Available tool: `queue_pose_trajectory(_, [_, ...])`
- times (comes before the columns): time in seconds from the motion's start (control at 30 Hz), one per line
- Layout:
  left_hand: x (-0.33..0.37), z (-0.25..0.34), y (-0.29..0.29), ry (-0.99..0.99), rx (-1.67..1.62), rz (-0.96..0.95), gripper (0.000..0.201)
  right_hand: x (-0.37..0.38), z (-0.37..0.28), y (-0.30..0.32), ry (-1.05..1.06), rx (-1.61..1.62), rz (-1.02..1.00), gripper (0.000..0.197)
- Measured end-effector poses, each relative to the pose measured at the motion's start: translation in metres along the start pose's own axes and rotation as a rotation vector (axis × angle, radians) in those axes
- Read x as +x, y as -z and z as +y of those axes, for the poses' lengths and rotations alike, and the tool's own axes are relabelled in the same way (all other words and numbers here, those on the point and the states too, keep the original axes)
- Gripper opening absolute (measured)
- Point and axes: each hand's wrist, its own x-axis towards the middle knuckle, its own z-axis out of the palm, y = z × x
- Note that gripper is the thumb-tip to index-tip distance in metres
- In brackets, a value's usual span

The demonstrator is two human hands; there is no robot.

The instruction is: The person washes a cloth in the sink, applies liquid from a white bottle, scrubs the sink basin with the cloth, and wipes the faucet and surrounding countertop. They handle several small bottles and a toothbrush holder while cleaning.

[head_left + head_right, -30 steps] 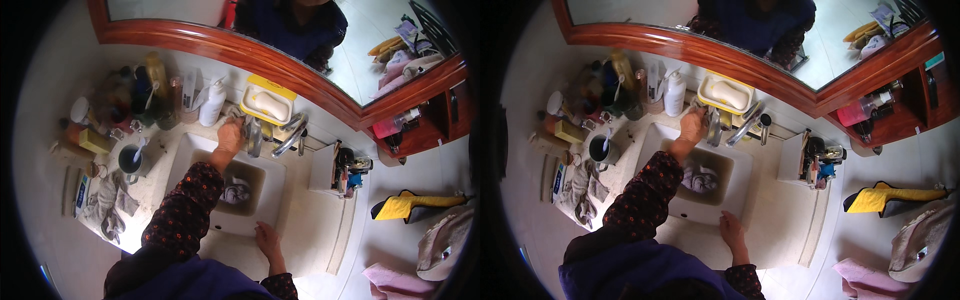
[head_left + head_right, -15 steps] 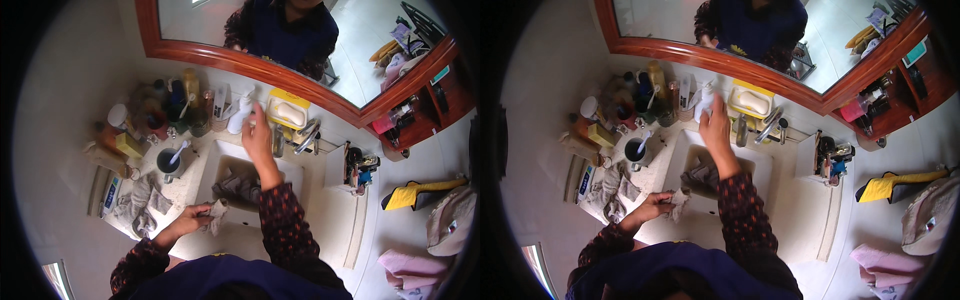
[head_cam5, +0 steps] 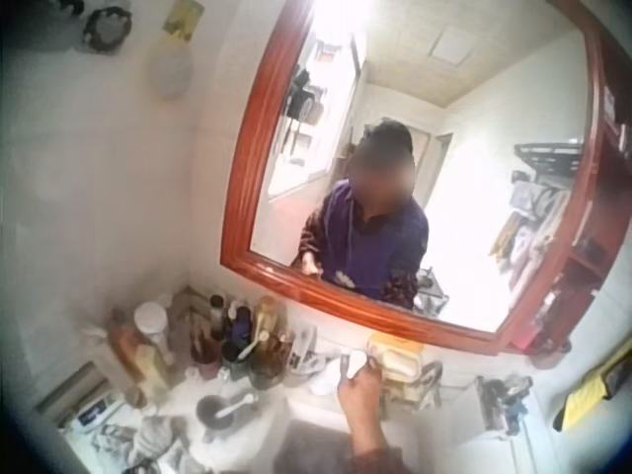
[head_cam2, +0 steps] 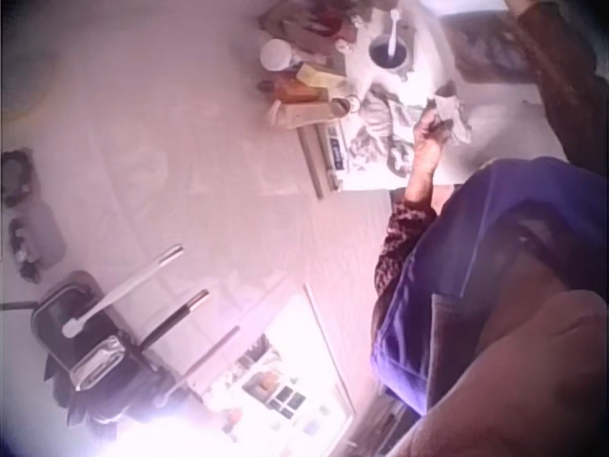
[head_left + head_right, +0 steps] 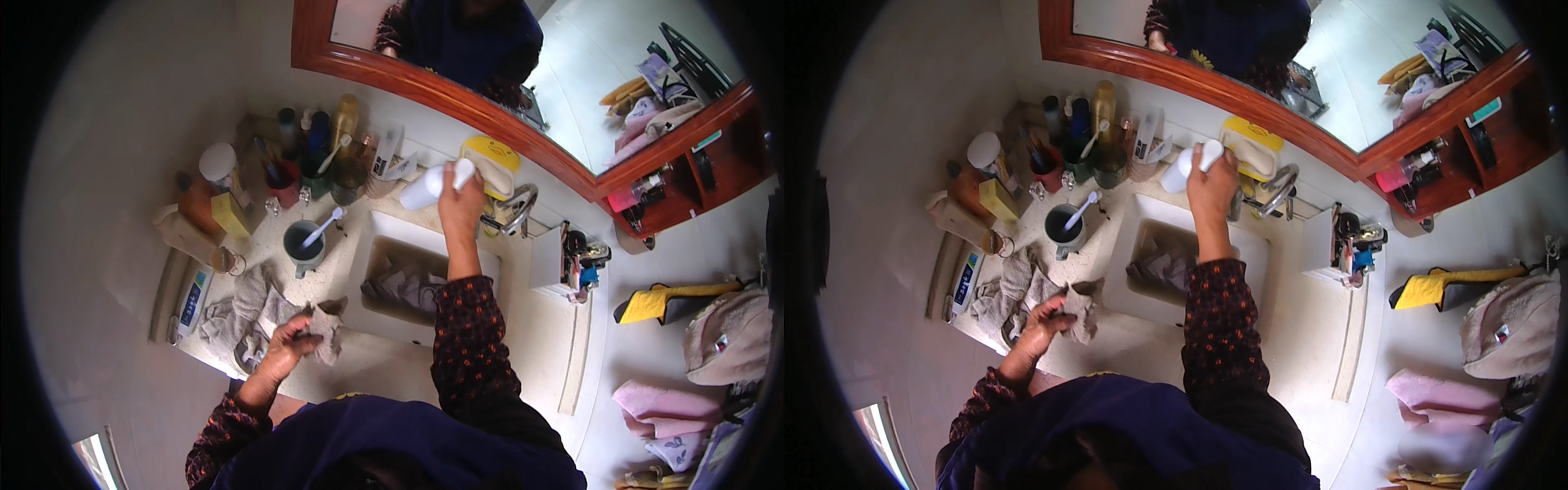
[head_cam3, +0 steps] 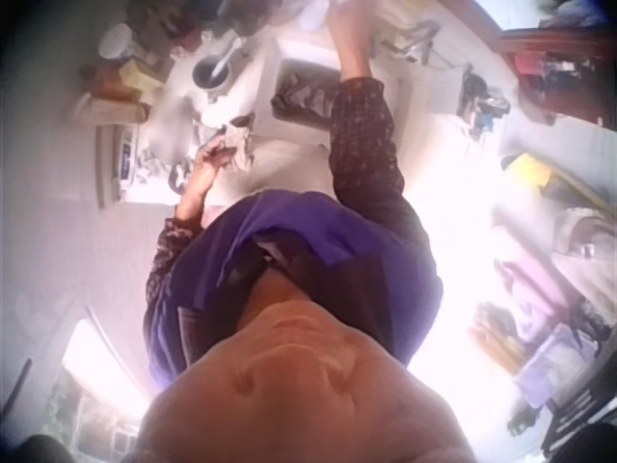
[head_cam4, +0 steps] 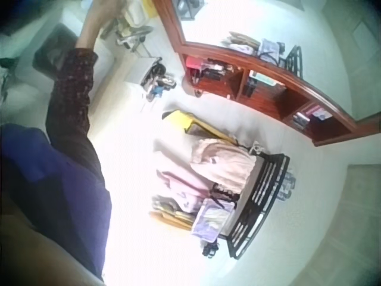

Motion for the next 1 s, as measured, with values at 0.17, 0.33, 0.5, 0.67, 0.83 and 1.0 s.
queue_pose_trajectory(0.17, [0.015, 0.065, -0.055, -0.683, 0.72, -0.139, 0.024, -0.02, -0.034, 0.078, -0.161, 0.54, 0.042, 0.023])
queue_pose_trajectory(0.33, [0.038, 0.106, -0.183, -1.168, 0.922, -0.108, 0.055, -0.051, -0.077, 0.113, -0.37, 0.811, -0.062, 0.031])
queue_pose_trajectory(0.5, [0.03, 0.088, -0.223, -1.124, 1.179, 0.047, 0.064, -0.046, -0.082, 0.16, -0.454, 1.05, 0.092, 0.032])
queue_pose_trajectory(0.67, [0.042, 0.026, -0.219, -0.864, 0.501, 0.027, 0.048, -0.013, -0.067, 0.216, -0.326, 1.155, 0.126, 0.031])
queue_pose_trajectory(0.83, [0.021, 0.099, -0.257, -0.982, 0.465, -0.105, 0.045, -0.022, -0.055, 0.227, -0.335, 0.959, -0.068, 0.033])
queue_pose_trajectory(1.0, [-0.014, 0.103, -0.309, -1.181, 1.224, 0.14, 0.068, -0.024, -0.079, 0.235, -0.425, 1.073, -0.017, 0.031])
